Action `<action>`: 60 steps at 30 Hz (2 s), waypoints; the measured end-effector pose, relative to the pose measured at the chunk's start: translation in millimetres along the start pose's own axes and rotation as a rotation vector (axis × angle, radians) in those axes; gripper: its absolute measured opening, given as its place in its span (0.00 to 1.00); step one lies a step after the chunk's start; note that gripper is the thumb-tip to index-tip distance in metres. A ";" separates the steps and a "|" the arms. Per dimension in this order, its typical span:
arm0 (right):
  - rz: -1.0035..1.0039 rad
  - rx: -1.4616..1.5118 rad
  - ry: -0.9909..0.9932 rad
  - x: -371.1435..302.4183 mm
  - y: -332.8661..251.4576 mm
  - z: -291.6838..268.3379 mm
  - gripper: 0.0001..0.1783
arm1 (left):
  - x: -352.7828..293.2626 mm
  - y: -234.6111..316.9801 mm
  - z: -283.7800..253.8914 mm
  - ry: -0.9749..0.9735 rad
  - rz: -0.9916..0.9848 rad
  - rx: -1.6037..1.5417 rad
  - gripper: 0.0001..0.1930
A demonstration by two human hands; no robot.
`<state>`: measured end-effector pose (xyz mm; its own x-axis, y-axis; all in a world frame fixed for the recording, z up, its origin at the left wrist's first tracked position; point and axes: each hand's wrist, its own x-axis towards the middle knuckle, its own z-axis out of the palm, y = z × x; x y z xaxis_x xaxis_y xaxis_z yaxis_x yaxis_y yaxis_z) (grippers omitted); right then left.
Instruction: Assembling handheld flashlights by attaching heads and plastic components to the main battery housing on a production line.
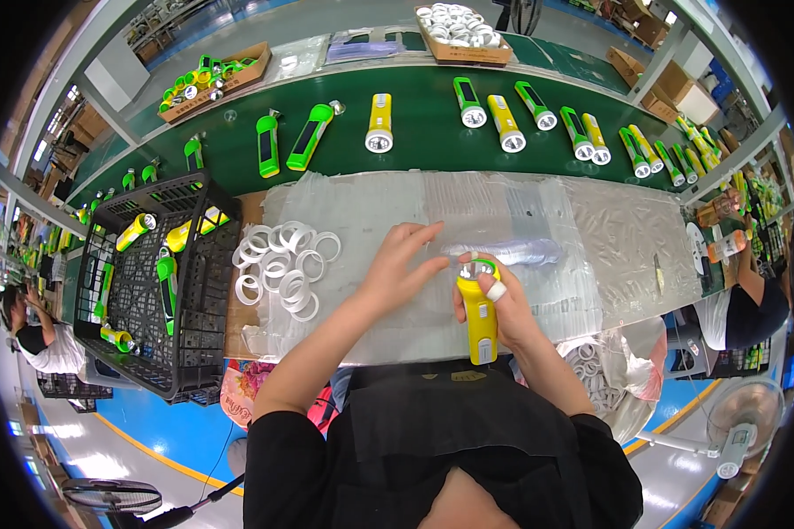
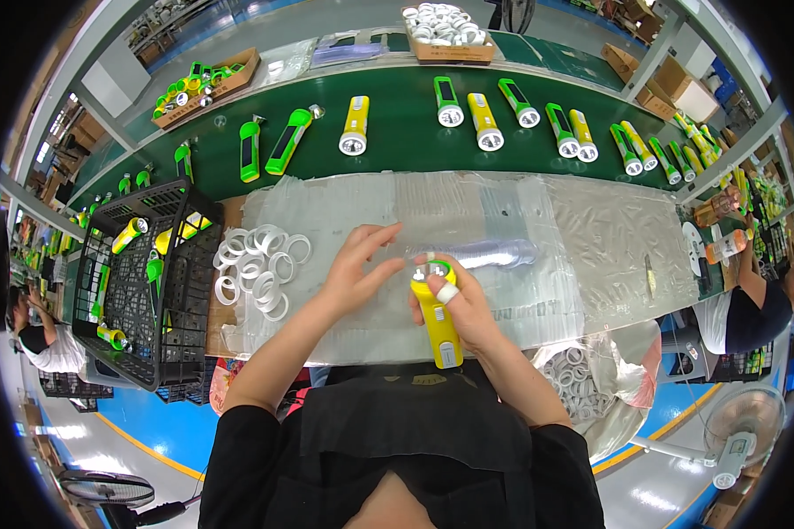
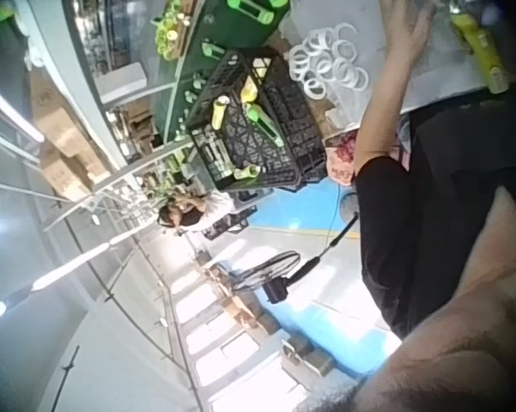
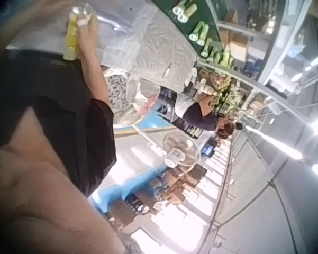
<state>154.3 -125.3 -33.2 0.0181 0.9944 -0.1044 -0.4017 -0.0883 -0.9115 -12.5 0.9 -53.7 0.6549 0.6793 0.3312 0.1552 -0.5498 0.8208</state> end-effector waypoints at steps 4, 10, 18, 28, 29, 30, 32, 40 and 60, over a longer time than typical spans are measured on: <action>0.068 0.006 -0.138 14.8 0.9 25.3 0.24 | -31.3 31.9 -20.4 0.005 0.185 0.124 0.22; 0.074 -0.082 -0.388 34.8 16.8 53.0 0.23 | -56.6 20.8 -32.4 0.147 0.305 0.036 0.21; -0.146 -0.067 -0.381 67.2 21.9 67.1 0.25 | -64.3 23.4 -66.0 0.387 0.153 0.275 0.19; -0.370 -0.146 -0.189 92.7 23.4 42.3 0.28 | -106.8 -30.7 -54.0 0.236 -0.058 0.906 0.26; -0.372 -0.152 -0.173 91.4 23.9 41.3 0.28 | -92.6 -31.5 -45.2 0.221 -0.049 0.879 0.22; -0.388 -0.160 -0.164 91.9 23.1 41.4 0.28 | -75.6 -29.6 -36.9 0.258 -0.037 0.795 0.16; -0.423 -0.157 -0.137 91.7 22.9 39.4 0.28 | -48.7 -32.8 -36.5 0.259 0.006 0.766 0.15; -0.470 -0.094 -0.132 90.1 24.8 29.3 0.28 | -26.5 -35.7 -76.6 0.146 -0.411 -0.078 0.18; -0.410 -0.149 -0.190 99.0 25.6 38.2 0.22 | -11.9 13.8 -90.6 0.249 0.304 0.256 0.13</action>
<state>110.8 -26.9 -51.6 -0.0250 0.9408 0.3381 -0.2606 0.3204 -0.9107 -85.1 29.3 -4.1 0.5060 0.5480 0.6661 0.1821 -0.8227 0.5385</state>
